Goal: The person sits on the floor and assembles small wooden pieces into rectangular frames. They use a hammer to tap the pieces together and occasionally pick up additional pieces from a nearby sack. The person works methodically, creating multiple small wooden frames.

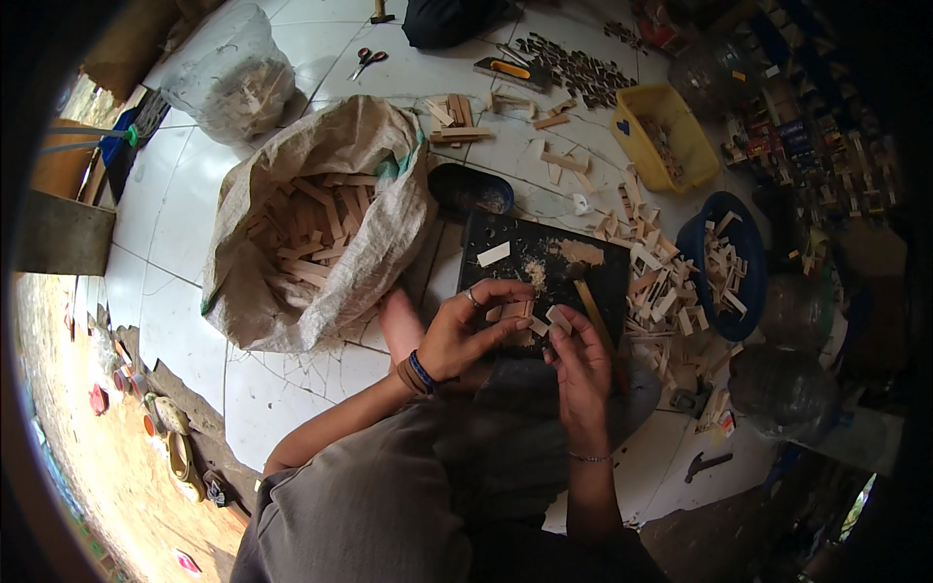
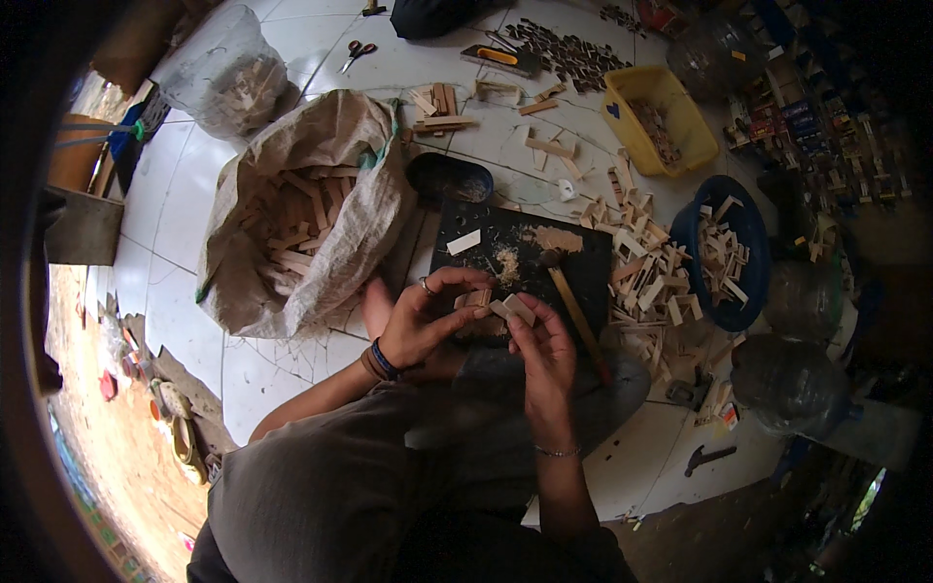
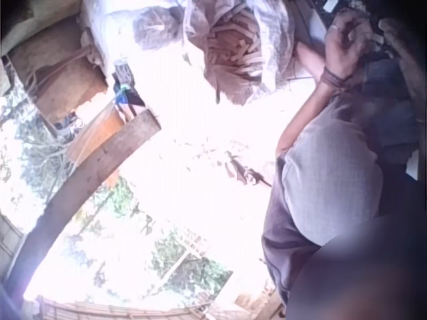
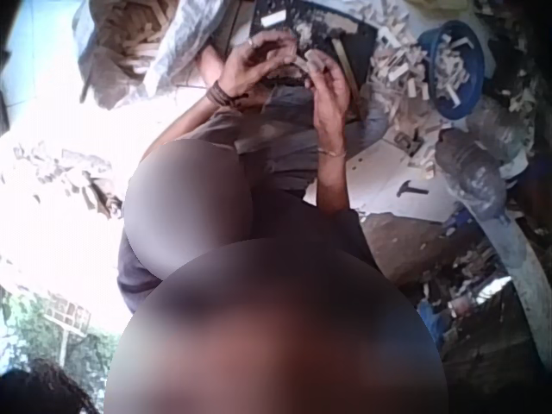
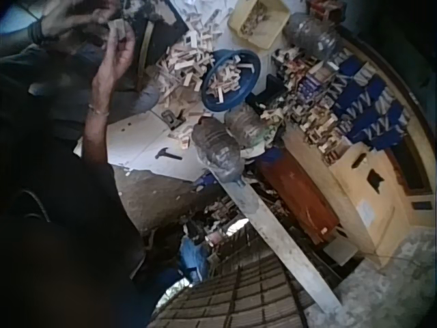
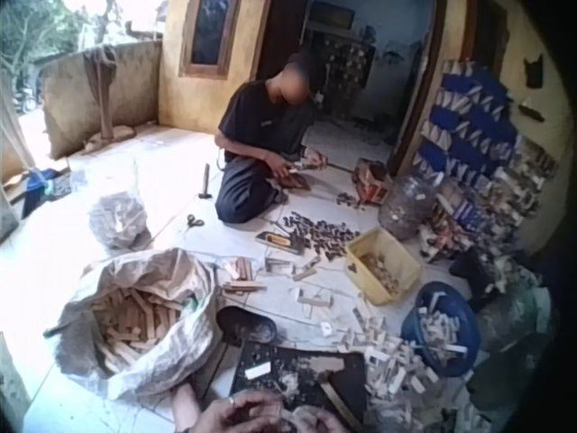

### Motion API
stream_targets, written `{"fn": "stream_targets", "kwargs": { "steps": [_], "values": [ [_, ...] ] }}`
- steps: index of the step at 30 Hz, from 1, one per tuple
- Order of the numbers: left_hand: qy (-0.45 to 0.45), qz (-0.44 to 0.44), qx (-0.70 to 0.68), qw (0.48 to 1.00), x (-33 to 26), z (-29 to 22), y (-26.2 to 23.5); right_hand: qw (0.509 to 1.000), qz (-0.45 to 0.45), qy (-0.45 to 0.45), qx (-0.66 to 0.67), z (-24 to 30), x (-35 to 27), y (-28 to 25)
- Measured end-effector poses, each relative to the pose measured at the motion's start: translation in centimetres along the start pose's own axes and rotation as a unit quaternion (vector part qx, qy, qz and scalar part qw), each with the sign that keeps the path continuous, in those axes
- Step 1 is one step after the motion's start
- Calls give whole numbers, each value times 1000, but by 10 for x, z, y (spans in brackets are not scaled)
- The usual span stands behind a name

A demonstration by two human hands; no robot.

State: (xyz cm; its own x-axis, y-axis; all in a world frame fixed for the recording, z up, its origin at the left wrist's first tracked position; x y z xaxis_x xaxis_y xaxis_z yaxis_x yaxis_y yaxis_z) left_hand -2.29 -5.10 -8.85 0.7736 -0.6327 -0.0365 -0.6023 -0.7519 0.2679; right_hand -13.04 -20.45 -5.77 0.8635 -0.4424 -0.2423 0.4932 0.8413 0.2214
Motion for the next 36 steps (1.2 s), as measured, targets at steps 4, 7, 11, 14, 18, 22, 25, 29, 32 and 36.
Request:
{"fn": "stream_targets", "kwargs": {
  "steps": [4,7,11,14,18,22,25,29,32,36],
  "values": [
    [9,7,61,998,-3,4,-1,1000,25,-9,-7,7,0,-1],
    [10,11,93,996,-5,7,-3,999,43,25,9,5,-1,1],
    [32,18,106,994,-8,5,-5,998,53,42,7,0,-1,3],
    [35,16,110,993,-9,3,-6,997,60,34,-42,-1,0,5],
    [54,21,128,990,-9,1,-6,994,70,-3,-81,2,5,8],
    [52,19,122,991,-10,0,-7,989,70,-19,-131,3,7,9],
    [50,25,134,989,-10,-3,-7,988,64,-29,-140,1,8,8],
    [65,47,172,982,-11,-10,-10,985,70,-23,-157,-2,10,6],
    [82,46,166,982,-12,-14,-9,986,74,-17,-151,-2,9,5],
    [91,43,155,983,-13,-13,-7,989,75,-12,-124,0,6,8]
  ]
}}
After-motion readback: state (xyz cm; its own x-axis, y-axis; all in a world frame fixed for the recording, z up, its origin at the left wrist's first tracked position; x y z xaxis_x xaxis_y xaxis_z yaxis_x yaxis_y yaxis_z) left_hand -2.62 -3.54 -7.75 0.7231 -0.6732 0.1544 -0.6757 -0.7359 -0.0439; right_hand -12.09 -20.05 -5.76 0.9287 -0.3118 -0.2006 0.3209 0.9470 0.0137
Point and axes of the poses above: each hand's wrist, its own x-axis towards the middle knuckle, its own y-axis out of the palm, z = x × y, the point moved 3 cm from there along x, towards the middle knuckle, and after that the axes turned 8 degrees about -y, right-handed, at the moved point
